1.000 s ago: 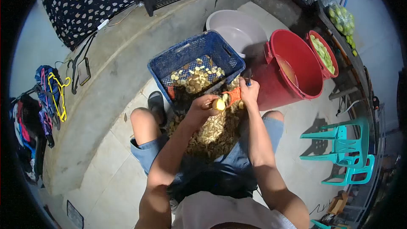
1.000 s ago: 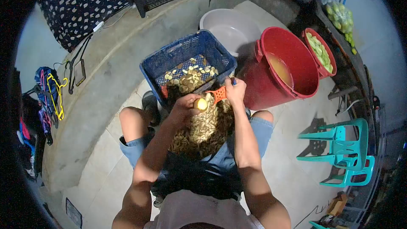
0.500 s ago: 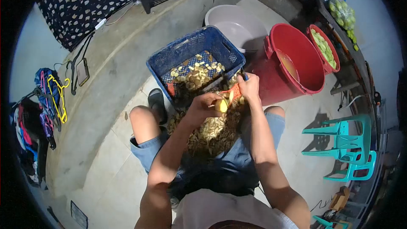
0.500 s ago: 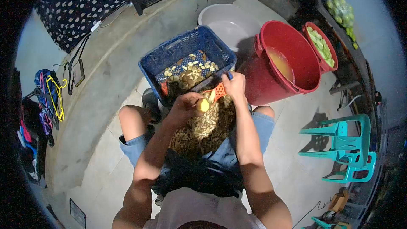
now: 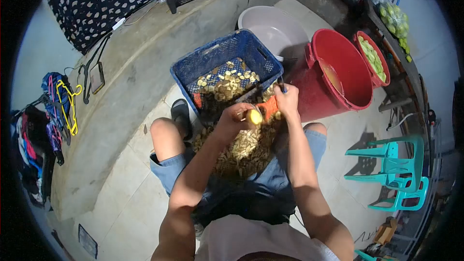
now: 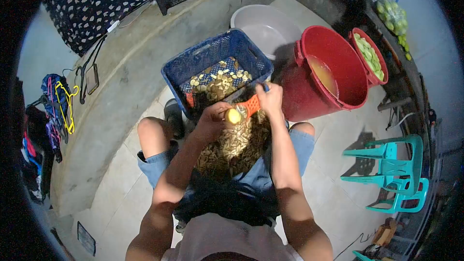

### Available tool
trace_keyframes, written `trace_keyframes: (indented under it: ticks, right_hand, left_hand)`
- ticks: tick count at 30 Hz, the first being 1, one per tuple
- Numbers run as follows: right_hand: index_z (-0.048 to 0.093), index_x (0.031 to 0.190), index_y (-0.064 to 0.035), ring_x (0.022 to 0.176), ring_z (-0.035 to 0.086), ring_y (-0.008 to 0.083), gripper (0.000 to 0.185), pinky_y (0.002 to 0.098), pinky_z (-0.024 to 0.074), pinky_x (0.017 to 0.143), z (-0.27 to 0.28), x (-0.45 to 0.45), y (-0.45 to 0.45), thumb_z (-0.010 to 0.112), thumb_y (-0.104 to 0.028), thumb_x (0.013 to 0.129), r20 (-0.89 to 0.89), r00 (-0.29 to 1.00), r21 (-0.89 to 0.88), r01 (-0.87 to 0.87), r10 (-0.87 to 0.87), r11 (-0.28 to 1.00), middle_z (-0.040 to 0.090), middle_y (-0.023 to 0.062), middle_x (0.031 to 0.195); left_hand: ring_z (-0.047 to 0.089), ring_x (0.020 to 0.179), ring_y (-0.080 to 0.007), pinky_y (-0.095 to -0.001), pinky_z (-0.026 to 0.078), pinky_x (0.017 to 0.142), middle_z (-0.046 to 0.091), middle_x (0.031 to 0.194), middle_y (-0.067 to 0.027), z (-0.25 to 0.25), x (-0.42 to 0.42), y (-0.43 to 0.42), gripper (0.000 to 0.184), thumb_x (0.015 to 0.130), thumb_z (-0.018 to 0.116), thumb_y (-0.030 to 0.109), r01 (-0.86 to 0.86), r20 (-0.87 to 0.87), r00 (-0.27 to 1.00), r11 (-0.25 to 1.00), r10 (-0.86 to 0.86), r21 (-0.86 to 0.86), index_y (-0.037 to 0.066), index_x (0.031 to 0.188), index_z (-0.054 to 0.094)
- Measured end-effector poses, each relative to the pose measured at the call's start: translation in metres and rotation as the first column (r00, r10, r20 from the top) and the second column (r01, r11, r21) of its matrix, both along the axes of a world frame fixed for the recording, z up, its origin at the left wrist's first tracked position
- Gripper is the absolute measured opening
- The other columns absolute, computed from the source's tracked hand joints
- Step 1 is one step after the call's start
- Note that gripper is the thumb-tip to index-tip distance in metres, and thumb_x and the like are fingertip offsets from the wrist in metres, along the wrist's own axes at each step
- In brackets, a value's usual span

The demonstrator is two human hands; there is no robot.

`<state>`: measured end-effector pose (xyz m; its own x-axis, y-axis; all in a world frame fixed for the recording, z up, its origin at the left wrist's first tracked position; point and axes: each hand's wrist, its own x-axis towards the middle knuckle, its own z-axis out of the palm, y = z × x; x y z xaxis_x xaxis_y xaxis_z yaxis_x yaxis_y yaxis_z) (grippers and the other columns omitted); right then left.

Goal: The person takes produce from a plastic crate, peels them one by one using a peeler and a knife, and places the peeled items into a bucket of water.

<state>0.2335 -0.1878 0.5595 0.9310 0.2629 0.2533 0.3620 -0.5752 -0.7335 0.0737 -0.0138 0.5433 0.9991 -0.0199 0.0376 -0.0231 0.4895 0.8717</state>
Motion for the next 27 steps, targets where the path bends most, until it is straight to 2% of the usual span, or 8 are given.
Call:
trace_keyframes:
  ticks: [3,7,9,10,14,19,25,27]
  right_hand:
    - [0.061,0.07,0.0045,0.049,0.05,0.0178,0.029,0.0368,0.0419,0.053,0.001,0.004,0.004,0.065,-0.024,0.077,-0.021,0.997,0.101,0.08,-0.078,0.992,0.052,0.0182,0.055]
    - [0.06,0.068,0.0049,0.051,0.049,0.0144,0.032,0.0368,0.041,0.052,0.008,-0.014,0.013,0.067,-0.024,0.078,0.08,0.993,0.094,-0.093,0.085,0.991,0.051,0.0142,0.053]
    - [0.058,0.066,0.0046,0.051,0.047,0.0128,0.032,0.0349,0.0397,0.051,-0.008,0.006,0.002,0.067,-0.023,0.079,0.024,0.999,-0.035,0.045,-0.044,0.998,0.049,0.0124,0.052]
    - [0.056,0.063,0.0039,0.051,0.044,0.0118,0.033,0.034,0.0385,0.05,-0.014,0.008,0.003,0.067,-0.022,0.08,-0.08,0.993,0.205,0.097,-0.082,0.974,0.046,0.0101,0.051]
    - [0.054,0.061,0.0032,0.051,0.041,0.0095,0.035,0.0345,0.0377,0.049,0.018,-0.021,0.02,0.067,-0.022,0.081,-0.033,0.998,0.121,-0.049,0.053,0.991,0.045,0.0036,0.051]
    - [0.054,0.062,0.0035,0.051,0.04,0.0093,0.036,0.0333,0.0356,0.048,-0.011,0.001,0.012,0.068,-0.024,0.081,-0.062,0.996,0.175,0.078,-0.068,0.981,0.045,0.0034,0.05]
    - [0.052,0.059,0.001,0.05,0.04,0.0101,0.04,0.0331,0.0357,0.049,-0.019,0.006,0.012,0.066,-0.028,0.082,-0.092,0.996,0.175,0.019,-0.003,0.984,0.045,0.0005,0.05]
    - [0.051,0.058,0.0012,0.05,0.04,0.0102,0.04,0.0333,0.036,0.049,-0.006,0.0,0.015,0.066,-0.027,0.082,-0.115,0.993,0.213,0.032,-0.008,0.976,0.046,0.0009,0.05]
  left_hand:
    - [0.059,0.098,-0.0137,-0.028,0.05,0.084,0.062,0.1,-0.0009,0.014,-0.003,-0.001,0.047,0.068,0.075,-0.008,-0.051,-0.05,0.998,0.961,0.039,-0.27,0.004,0.111,0.06]
    - [0.06,0.1,-0.0148,-0.0299,0.049,0.087,0.063,0.102,-0.0028,0.011,-0.005,-0.001,0.042,0.073,0.074,-0.006,-0.036,-0.024,0.999,0.997,0.035,-0.062,0.003,0.112,0.06]
    - [0.06,0.099,-0.0143,-0.03,0.049,0.087,0.063,0.103,-0.0038,0.0,-0.001,-0.004,0.042,0.074,0.076,-0.003,-0.034,-0.026,0.999,0.99,0.03,-0.136,0.003,0.113,0.06]
    - [0.06,0.098,-0.0144,-0.03,0.049,0.086,0.064,0.102,-0.0043,0.002,-0.002,-0.005,0.043,0.073,0.076,-0.003,-0.037,-0.025,0.999,0.979,0.033,-0.2,0.002,0.112,0.06]
    - [0.062,0.095,-0.0154,-0.0301,0.05,0.084,0.064,0.102,-0.0054,0.007,-0.003,-0.003,0.041,0.072,0.075,-0.005,-0.07,0.009,0.997,0.971,0.074,-0.227,0.001,0.111,0.061]
    - [0.063,0.093,-0.0155,-0.029,0.051,0.082,0.065,0.1,-0.0051,0.001,0.0,-0.004,0.041,0.072,0.075,-0.006,-0.064,-0.048,0.997,0.953,0.052,-0.296,0.001,0.109,0.061]
    - [0.063,0.096,-0.0165,-0.0306,0.052,0.083,0.064,0.105,-0.0079,0.006,0.0,-0.007,0.045,0.069,0.077,-0.005,-0.092,0.006,0.996,0.995,0.092,-0.032,0.0,0.11,0.06]
    - [0.063,0.096,-0.0163,-0.0303,0.052,0.084,0.064,0.104,-0.0074,0.009,-0.001,-0.006,0.043,0.07,0.075,-0.007,-0.04,-0.095,0.995,0.913,0.001,-0.405,0.0,0.11,0.061]
